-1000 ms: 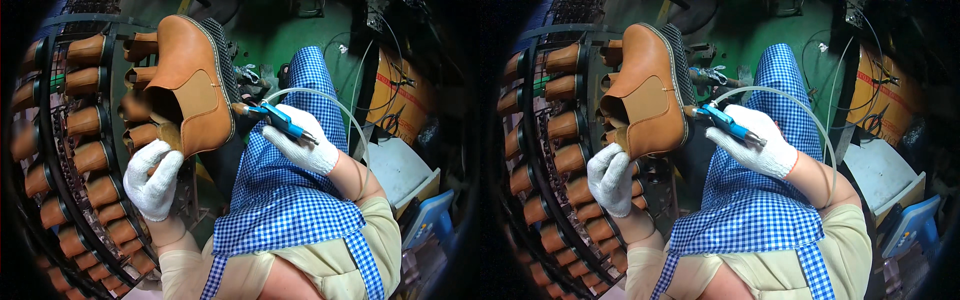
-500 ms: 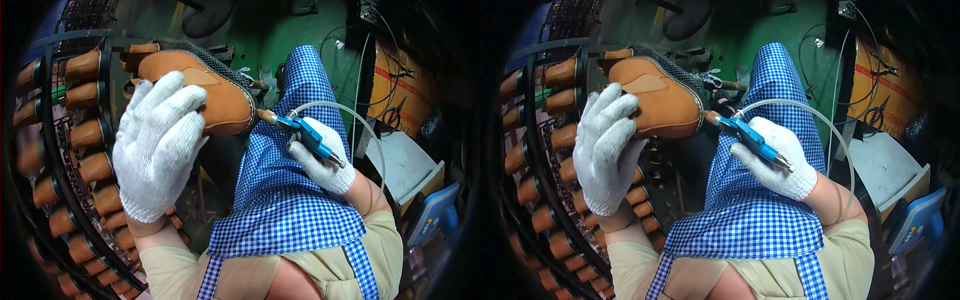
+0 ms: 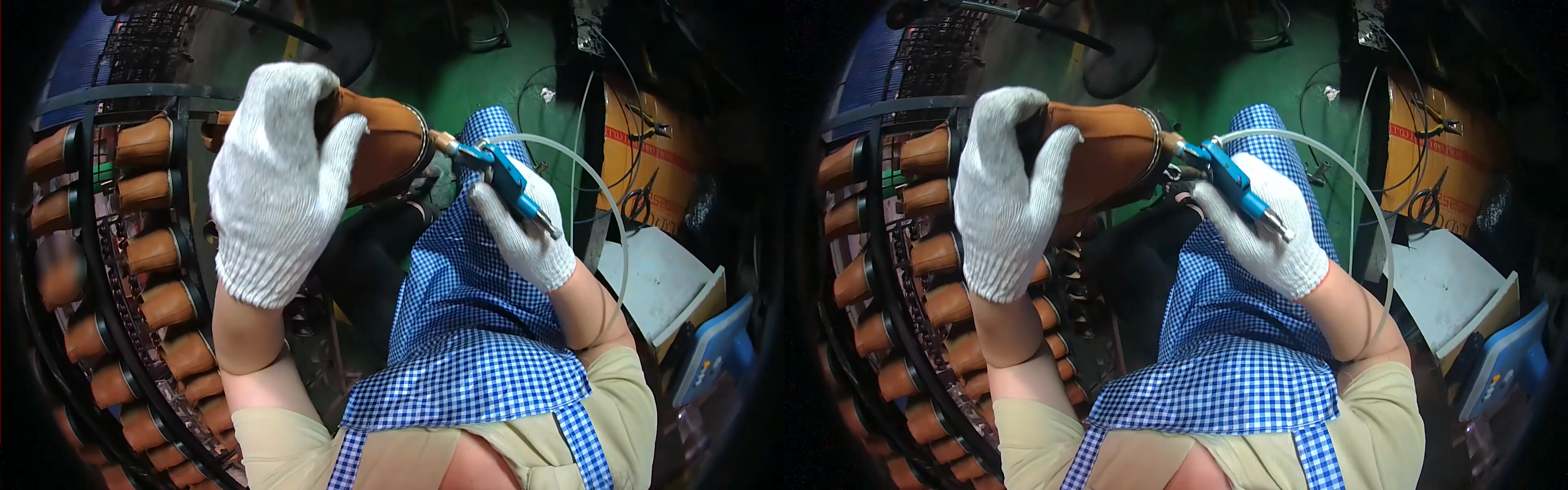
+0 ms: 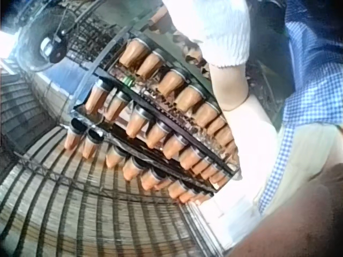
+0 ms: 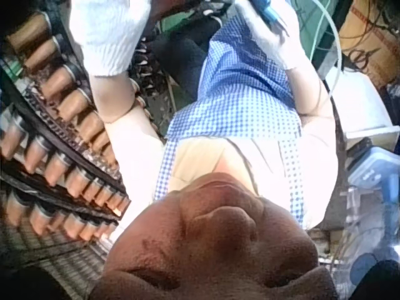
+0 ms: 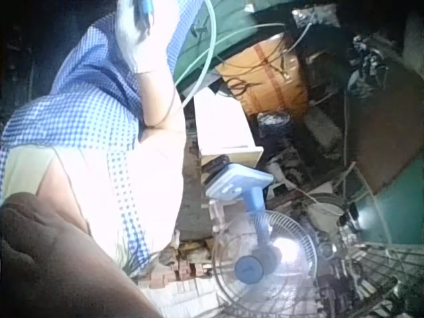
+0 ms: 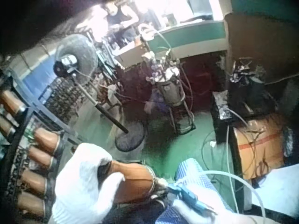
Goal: The person sits on the floor and repeatedly picks up brown leather shoes from a rotating rack. Using a handheld spray gun, they apply a coating to the exterior of each shoe, then return it to the rack. This cycle continues for multiple shoes.
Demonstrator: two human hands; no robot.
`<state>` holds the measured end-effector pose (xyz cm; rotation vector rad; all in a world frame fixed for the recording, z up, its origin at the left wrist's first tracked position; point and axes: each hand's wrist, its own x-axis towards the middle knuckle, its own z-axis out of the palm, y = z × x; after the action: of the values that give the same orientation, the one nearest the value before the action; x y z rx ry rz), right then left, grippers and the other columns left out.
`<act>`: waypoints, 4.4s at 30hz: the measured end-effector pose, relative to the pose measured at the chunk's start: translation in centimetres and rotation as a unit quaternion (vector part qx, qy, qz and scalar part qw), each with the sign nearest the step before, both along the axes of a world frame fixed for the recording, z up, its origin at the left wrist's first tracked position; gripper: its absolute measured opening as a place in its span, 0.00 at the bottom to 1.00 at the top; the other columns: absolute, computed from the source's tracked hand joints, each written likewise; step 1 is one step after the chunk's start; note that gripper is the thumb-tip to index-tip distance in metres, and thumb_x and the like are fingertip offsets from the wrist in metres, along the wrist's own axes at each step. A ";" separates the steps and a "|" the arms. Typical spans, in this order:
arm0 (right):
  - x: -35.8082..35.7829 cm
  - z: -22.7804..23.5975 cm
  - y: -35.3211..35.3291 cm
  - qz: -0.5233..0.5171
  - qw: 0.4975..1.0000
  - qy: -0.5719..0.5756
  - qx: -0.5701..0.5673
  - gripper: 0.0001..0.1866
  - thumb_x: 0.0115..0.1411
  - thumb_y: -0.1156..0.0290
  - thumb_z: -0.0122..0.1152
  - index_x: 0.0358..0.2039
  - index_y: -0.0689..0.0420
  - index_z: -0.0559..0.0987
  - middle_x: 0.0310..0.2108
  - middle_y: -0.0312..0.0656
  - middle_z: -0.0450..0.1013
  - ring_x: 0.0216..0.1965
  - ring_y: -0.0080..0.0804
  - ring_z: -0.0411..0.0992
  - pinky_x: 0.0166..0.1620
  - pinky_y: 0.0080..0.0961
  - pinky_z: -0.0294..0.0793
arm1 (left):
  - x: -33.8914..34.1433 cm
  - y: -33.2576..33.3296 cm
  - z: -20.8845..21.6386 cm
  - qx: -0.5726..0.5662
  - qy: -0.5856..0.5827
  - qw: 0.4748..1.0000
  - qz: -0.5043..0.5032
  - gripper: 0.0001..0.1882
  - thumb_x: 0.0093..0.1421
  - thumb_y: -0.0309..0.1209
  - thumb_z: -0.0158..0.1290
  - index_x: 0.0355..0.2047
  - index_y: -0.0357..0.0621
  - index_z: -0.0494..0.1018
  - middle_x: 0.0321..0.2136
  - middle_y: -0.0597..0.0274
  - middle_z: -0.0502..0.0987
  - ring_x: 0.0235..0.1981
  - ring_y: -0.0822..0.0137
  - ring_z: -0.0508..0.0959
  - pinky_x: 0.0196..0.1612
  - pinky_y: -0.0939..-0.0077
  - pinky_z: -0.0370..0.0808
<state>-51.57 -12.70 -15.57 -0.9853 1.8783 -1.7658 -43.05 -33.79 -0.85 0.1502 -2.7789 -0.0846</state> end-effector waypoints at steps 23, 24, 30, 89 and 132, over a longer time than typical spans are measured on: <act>1.7 -2.4 -8.3 -0.027 0.996 -0.002 -0.081 0.11 0.66 0.64 0.70 0.34 0.59 0.82 0.24 0.46 0.73 0.23 0.45 0.74 0.28 0.35 0.73 | -0.9 -7.7 0.9 0.068 0.036 0.983 0.166 0.29 0.63 0.46 0.65 0.56 0.39 0.72 0.51 0.47 0.79 0.42 0.54 0.85 0.50 0.64 0.80; 2.2 -2.5 -8.2 -0.005 0.998 -0.038 -0.051 0.10 0.66 0.65 0.70 0.35 0.59 0.82 0.25 0.46 0.74 0.24 0.46 0.75 0.29 0.35 0.74 | 0.6 -7.5 0.8 0.181 0.062 0.968 0.162 0.33 0.63 0.43 0.67 0.61 0.37 0.70 0.57 0.49 0.77 0.49 0.62 0.82 0.55 0.68 0.78; 3.3 -3.3 -6.9 0.011 0.993 0.097 -0.072 0.10 0.62 0.66 0.73 0.38 0.57 0.82 0.27 0.46 0.75 0.28 0.48 0.77 0.32 0.37 0.77 | 12.9 -3.1 -4.2 0.353 0.157 0.897 0.215 0.24 0.68 0.17 0.55 0.63 0.37 0.67 0.52 0.60 0.75 0.52 0.69 0.76 0.60 0.71 0.74; -1.2 -2.2 -2.9 -0.080 0.991 0.097 -0.036 0.07 0.66 0.70 0.69 0.38 0.60 0.82 0.26 0.45 0.74 0.25 0.42 0.75 0.29 0.34 0.73 | -1.7 -0.1 -6.8 -0.150 -0.101 0.972 0.150 0.31 0.60 0.54 0.64 0.56 0.47 0.76 0.48 0.57 0.76 0.51 0.52 0.76 0.52 0.50 0.73; 6.4 -2.3 -5.9 0.044 0.991 0.125 0.003 0.11 0.65 0.62 0.68 0.33 0.55 0.82 0.25 0.45 0.76 0.26 0.47 0.79 0.31 0.38 0.79 | -4.6 -15.0 -1.3 0.210 -0.478 0.753 0.401 0.43 0.70 0.65 0.45 0.73 0.47 0.64 0.69 0.45 0.69 0.60 0.48 0.80 0.62 0.50 0.78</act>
<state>-45.20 -18.57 -17.92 -1.3190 1.9516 -1.6487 -47.64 -48.81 -2.13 1.9694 -3.2340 -0.5361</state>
